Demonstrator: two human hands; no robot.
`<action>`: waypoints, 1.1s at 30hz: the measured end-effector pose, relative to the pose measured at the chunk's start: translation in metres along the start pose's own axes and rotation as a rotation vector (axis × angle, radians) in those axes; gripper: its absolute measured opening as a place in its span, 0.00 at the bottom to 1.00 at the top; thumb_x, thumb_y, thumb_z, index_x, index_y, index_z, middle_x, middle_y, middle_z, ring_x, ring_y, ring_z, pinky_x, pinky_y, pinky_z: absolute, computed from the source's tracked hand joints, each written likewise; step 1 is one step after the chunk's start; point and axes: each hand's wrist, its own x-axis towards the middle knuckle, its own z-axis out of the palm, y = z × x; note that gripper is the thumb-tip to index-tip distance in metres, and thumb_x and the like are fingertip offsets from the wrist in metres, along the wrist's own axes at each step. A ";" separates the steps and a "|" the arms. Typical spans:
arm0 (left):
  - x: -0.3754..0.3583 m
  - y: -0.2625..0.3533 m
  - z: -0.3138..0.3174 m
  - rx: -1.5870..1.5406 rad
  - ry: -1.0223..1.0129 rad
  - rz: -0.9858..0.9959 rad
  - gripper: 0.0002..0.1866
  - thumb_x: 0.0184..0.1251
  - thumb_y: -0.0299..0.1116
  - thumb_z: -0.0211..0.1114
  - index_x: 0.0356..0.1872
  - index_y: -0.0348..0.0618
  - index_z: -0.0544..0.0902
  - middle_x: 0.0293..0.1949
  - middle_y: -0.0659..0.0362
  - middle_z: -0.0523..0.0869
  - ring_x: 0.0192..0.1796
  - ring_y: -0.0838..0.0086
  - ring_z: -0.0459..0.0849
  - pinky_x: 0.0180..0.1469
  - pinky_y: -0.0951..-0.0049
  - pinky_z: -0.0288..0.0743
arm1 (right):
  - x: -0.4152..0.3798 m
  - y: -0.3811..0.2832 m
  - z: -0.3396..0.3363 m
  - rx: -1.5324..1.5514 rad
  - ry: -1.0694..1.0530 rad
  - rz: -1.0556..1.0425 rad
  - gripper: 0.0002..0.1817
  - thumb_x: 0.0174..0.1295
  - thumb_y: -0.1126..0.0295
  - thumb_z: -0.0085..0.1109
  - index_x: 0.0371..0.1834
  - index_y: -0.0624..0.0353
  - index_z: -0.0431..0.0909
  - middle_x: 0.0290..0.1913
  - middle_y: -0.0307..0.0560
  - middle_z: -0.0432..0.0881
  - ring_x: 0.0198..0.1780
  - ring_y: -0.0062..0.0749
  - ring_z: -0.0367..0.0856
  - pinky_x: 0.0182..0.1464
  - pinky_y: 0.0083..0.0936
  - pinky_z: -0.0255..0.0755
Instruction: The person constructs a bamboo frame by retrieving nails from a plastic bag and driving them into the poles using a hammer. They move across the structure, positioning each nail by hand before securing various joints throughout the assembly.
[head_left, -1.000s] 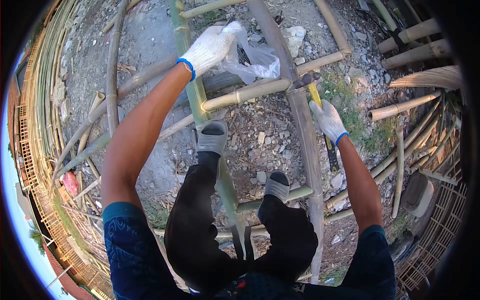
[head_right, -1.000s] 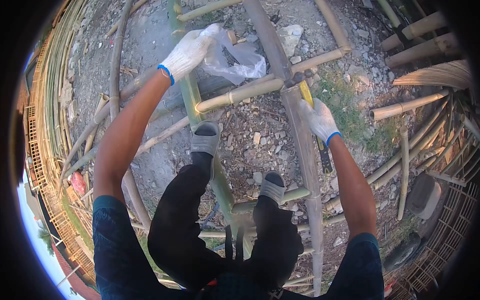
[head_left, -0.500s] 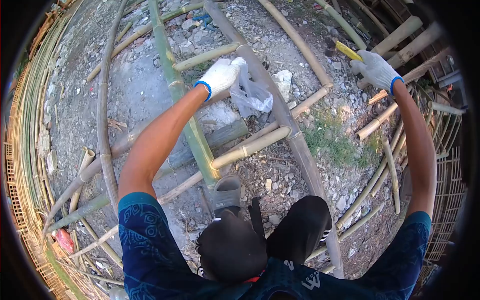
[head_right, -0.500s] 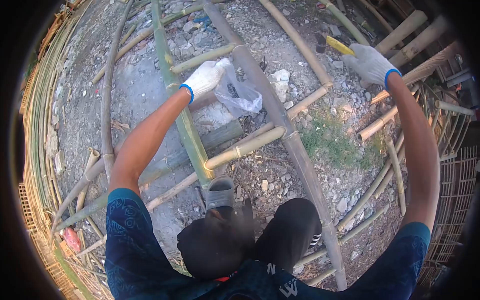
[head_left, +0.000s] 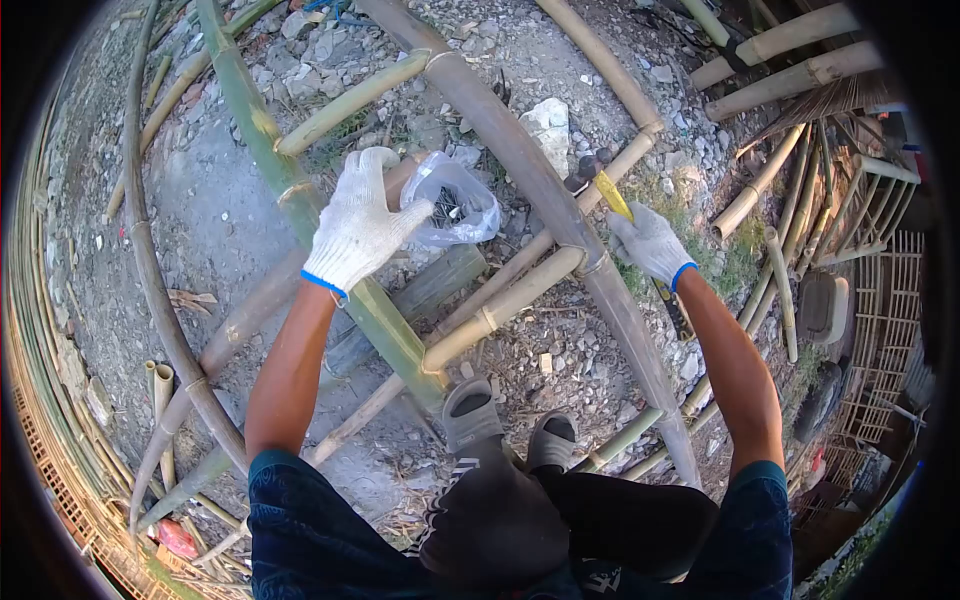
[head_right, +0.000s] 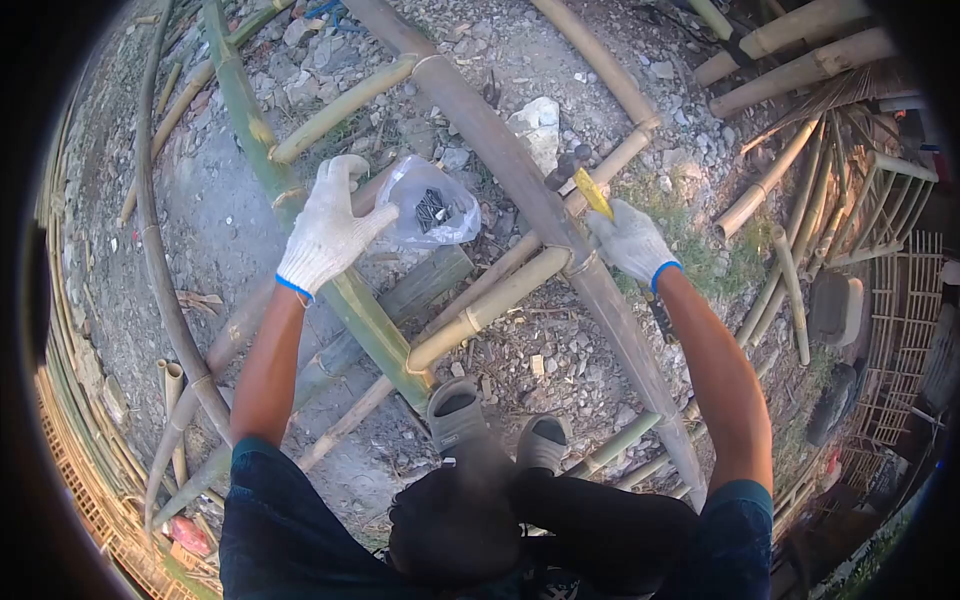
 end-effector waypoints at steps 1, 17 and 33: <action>0.003 0.011 -0.010 -0.055 -0.008 0.102 0.25 0.69 0.41 0.73 0.59 0.34 0.79 0.50 0.46 0.86 0.56 0.49 0.88 0.62 0.53 0.78 | 0.005 0.013 0.031 0.134 0.022 -0.021 0.21 0.81 0.51 0.55 0.49 0.62 0.77 0.36 0.45 0.87 0.35 0.29 0.84 0.41 0.34 0.79; 0.024 -0.075 0.188 0.451 -0.431 -0.148 0.20 0.66 0.47 0.65 0.43 0.40 0.91 0.46 0.40 0.91 0.50 0.45 0.90 0.54 0.48 0.84 | 0.015 0.034 0.146 0.052 0.646 -0.263 0.16 0.70 0.62 0.66 0.49 0.62 0.75 0.35 0.65 0.83 0.40 0.66 0.84 0.45 0.57 0.76; -0.028 -0.115 0.234 0.218 -0.217 -0.348 0.22 0.70 0.51 0.62 0.43 0.41 0.91 0.48 0.41 0.91 0.53 0.46 0.89 0.60 0.48 0.79 | 0.016 0.040 0.151 0.098 0.627 -0.235 0.16 0.70 0.61 0.66 0.44 0.62 0.74 0.33 0.66 0.83 0.38 0.68 0.84 0.43 0.58 0.76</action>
